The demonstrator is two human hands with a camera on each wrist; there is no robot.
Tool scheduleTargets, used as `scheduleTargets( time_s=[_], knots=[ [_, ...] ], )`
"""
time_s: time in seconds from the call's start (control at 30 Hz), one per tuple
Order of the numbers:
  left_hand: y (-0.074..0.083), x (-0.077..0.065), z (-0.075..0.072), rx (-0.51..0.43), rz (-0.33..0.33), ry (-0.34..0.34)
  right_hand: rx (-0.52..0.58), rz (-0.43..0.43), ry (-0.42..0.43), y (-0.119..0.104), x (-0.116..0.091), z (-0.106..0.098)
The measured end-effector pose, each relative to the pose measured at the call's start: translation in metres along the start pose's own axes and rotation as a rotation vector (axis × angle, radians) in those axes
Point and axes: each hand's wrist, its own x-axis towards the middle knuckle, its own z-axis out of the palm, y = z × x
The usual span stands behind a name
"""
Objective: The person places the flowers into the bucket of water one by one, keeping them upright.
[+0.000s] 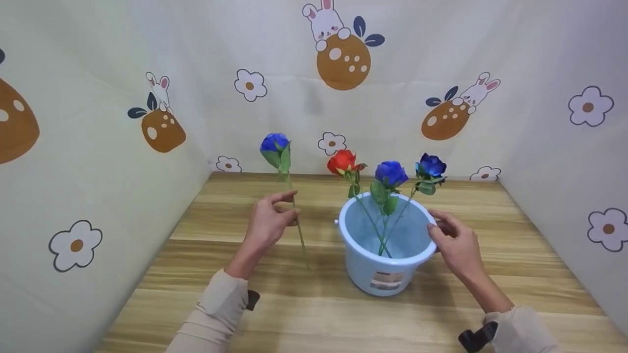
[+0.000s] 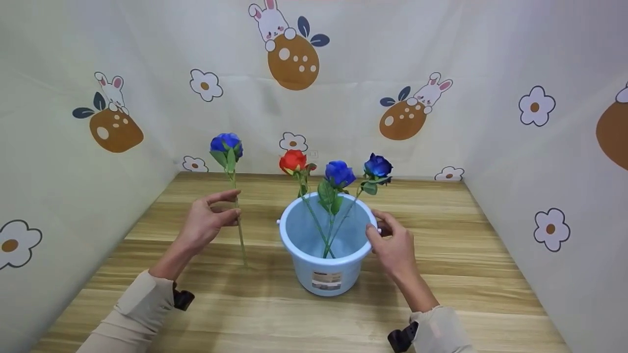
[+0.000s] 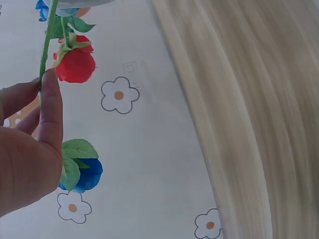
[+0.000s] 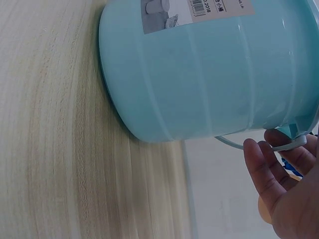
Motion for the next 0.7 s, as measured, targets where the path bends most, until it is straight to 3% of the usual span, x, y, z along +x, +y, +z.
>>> scheduleTargets(
  time_s=[0.37, 0.7],
  knots=[
    [0.023, 0.002, 0.017, -0.205, 0.033, 0.068, 0.009, -0.009, 0.016, 0.000, 0.001, 0.000],
    [0.032, 0.000, 0.033, -0.237, 0.153, 0.084, -0.017, -0.012, -0.002, 0.001, -0.001, 0.000]
  ],
)
